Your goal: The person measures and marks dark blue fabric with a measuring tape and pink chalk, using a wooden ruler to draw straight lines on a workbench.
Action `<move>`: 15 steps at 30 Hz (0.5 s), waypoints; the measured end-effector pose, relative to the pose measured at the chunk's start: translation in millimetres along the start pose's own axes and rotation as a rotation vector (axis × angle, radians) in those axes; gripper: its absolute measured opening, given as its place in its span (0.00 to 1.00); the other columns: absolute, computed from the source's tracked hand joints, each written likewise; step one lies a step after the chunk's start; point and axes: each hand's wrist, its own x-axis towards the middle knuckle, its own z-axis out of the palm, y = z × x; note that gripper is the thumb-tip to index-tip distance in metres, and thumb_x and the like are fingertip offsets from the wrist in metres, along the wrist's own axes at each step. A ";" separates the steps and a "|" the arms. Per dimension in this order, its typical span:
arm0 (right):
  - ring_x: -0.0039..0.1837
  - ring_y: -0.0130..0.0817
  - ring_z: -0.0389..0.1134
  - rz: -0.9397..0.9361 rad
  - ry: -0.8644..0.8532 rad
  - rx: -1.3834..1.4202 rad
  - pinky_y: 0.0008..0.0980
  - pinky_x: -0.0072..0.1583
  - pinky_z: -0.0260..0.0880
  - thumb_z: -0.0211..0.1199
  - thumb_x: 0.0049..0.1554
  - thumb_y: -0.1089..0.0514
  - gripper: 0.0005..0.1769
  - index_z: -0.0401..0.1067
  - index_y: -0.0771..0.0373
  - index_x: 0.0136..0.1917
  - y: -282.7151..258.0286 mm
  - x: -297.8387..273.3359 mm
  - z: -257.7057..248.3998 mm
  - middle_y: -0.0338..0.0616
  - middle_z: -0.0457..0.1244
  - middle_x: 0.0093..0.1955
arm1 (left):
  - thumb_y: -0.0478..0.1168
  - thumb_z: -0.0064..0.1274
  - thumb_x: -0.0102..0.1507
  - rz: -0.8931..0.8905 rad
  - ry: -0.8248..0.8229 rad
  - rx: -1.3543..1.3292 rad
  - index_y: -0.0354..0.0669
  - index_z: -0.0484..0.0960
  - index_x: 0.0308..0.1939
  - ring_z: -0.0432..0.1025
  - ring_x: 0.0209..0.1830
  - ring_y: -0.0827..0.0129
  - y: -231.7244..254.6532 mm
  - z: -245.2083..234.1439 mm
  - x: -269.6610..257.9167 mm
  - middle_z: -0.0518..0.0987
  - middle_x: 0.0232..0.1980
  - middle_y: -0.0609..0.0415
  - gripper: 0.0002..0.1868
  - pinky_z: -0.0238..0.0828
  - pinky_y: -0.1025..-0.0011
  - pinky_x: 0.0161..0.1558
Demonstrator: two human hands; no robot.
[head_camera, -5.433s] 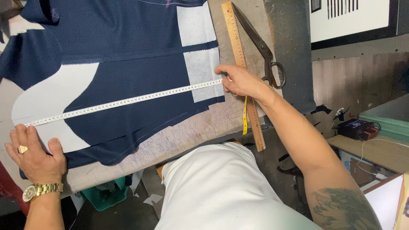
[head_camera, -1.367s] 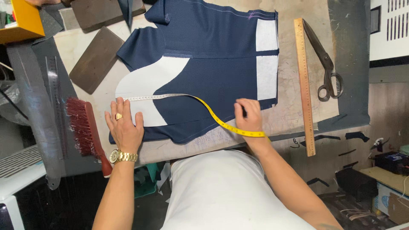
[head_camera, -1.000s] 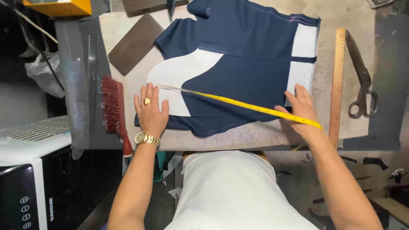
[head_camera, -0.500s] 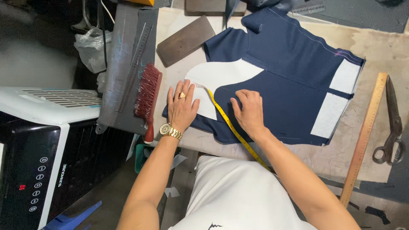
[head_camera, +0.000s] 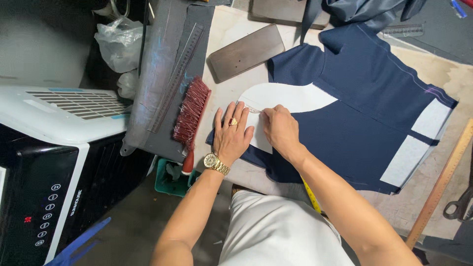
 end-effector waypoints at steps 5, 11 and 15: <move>0.45 0.45 0.73 0.193 -0.155 0.322 0.44 0.44 0.73 0.57 0.64 0.50 0.13 0.80 0.55 0.51 16.7 21.8 15.1 0.41 0.68 0.36 | 0.48 0.48 0.67 -0.002 0.009 -0.034 0.40 0.75 0.66 0.64 0.73 0.50 -1.5 -4.8 3.3 0.71 0.72 0.45 0.25 0.53 0.42 0.72; 0.47 0.50 0.73 0.250 -0.130 0.401 0.44 0.48 0.73 0.61 0.65 0.50 0.16 0.80 0.64 0.48 -7.9 24.8 -5.9 0.53 0.70 0.39 | 0.49 0.48 0.68 -0.015 0.016 -0.038 0.41 0.74 0.67 0.64 0.74 0.51 -3.4 -4.2 3.7 0.71 0.73 0.46 0.26 0.52 0.43 0.72; 0.47 0.53 0.73 0.237 -0.110 0.370 0.45 0.47 0.73 0.62 0.64 0.50 0.16 0.80 0.66 0.48 -11.5 23.8 -6.7 0.55 0.70 0.38 | 0.48 0.47 0.68 -0.016 0.015 -0.033 0.41 0.73 0.68 0.64 0.74 0.52 -3.6 -4.9 3.9 0.70 0.73 0.45 0.26 0.51 0.43 0.73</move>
